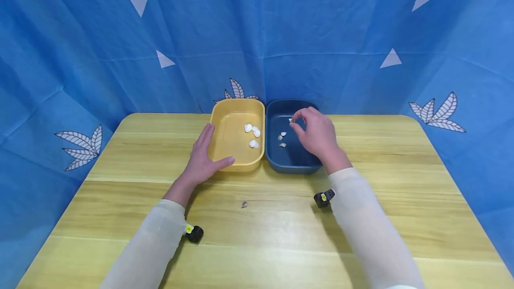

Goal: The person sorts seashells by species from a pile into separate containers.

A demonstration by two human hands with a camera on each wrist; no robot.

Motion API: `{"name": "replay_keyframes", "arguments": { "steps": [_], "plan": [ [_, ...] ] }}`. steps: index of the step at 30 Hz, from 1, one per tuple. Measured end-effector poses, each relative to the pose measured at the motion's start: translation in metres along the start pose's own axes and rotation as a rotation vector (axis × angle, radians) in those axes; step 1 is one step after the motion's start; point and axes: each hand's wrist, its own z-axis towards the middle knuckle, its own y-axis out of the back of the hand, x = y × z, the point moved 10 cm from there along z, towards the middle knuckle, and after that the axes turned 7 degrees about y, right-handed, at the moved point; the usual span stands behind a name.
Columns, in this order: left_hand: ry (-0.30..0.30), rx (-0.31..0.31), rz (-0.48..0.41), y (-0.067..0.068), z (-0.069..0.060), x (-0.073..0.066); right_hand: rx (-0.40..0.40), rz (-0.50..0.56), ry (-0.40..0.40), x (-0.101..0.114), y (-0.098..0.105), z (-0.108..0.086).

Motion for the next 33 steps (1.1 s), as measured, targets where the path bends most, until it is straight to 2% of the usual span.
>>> {"name": "replay_keyframes", "arguments": {
  "steps": [10, 18, 27, 33],
  "plan": [
    [0.013, 0.005, 0.001, -0.001, -0.001, 0.001, 0.069, -0.010, -0.067, -0.018, -0.022, -0.006],
    [0.003, -0.001, -0.001, 0.000, -0.001, -0.002, 0.084, -0.012, -0.098, -0.023, -0.027, -0.009],
    [-0.014, -0.006, -0.002, 0.001, -0.003, -0.003, 0.070, -0.009, -0.096, -0.022, -0.026, -0.009],
    [-0.008, 0.002, -0.009, 0.001, -0.004, -0.004, 0.028, 0.009, -0.072, -0.015, -0.019, -0.012]
  ]
}}
